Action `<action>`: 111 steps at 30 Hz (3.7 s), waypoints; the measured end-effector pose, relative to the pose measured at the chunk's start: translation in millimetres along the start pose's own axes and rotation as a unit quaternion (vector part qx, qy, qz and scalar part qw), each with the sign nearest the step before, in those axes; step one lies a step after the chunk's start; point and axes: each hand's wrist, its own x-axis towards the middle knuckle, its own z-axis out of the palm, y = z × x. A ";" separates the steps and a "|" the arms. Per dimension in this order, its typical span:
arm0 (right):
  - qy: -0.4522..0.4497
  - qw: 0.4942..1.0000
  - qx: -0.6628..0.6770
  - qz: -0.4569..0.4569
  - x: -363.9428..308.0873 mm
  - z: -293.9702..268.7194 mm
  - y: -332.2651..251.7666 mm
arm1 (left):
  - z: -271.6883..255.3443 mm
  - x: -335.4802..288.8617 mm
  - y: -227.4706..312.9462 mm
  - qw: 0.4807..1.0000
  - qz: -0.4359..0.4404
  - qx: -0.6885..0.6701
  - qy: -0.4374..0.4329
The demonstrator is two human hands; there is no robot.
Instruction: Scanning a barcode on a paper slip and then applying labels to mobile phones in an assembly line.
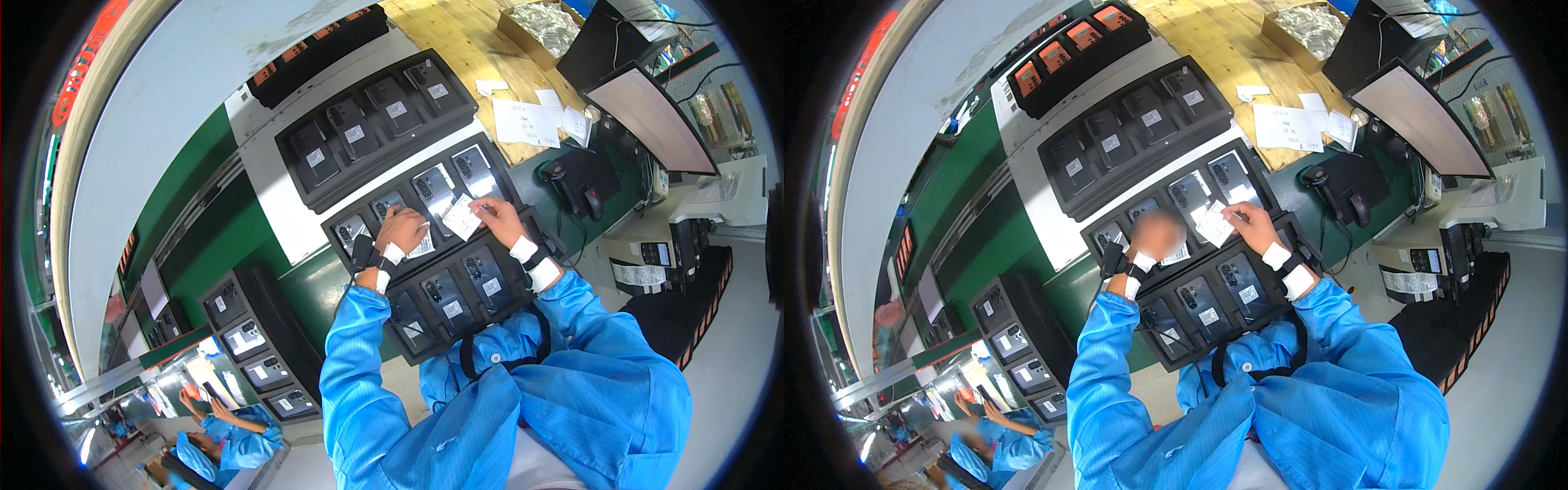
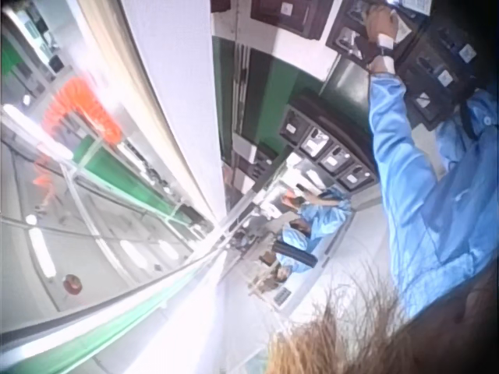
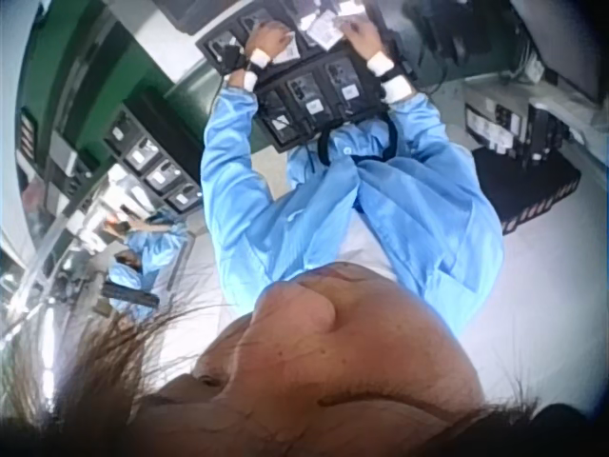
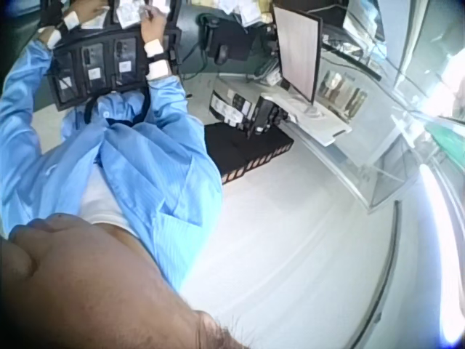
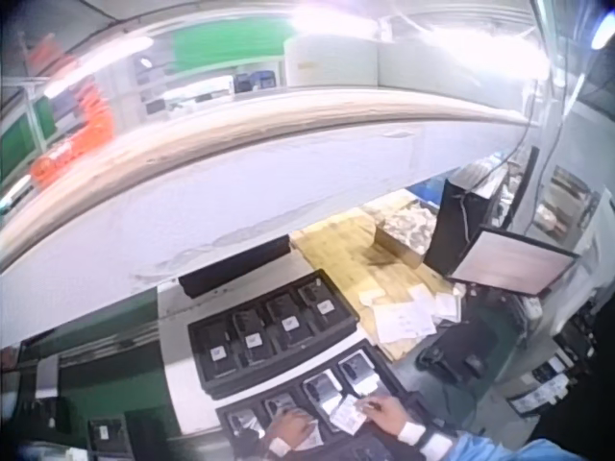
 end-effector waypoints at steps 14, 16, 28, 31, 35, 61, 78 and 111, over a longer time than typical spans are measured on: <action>-0.019 0.927 -0.295 -0.230 37.4 107.4 -23.9 | -27.6 -71.6 10.3 0.991 0.009 -0.067 0.116; -0.036 0.891 -0.352 -0.284 37.8 108.8 -19.2 | -26.8 -71.7 11.5 0.990 0.011 -0.069 0.125; -0.167 0.961 -0.135 -0.176 4.0 86.9 -42.6 | -1.5 -98.9 49.5 0.960 -0.093 -0.178 0.197; -0.310 0.947 -0.056 -0.066 -31.1 63.5 -43.8 | 18.4 -107.9 70.2 0.915 -0.152 -0.314 0.204; -0.352 0.930 -0.103 -0.007 -51.3 52.6 -31.3 | 33.4 -114.3 91.8 0.837 -0.221 -0.472 0.165; -0.215 0.976 -0.018 -0.023 -54.3 50.4 -26.8 | 67.7 -115.3 93.4 0.752 -0.250 -0.538 0.287; -0.203 0.976 0.073 0.026 -54.4 57.3 -49.1 | 47.1 -99.5 10.3 0.842 -0.337 -0.007 0.421; -0.087 0.832 -0.389 -0.385 37.9 198.1 -30.2 | 47.2 -128.3 -24.8 0.825 -0.239 -0.244 0.450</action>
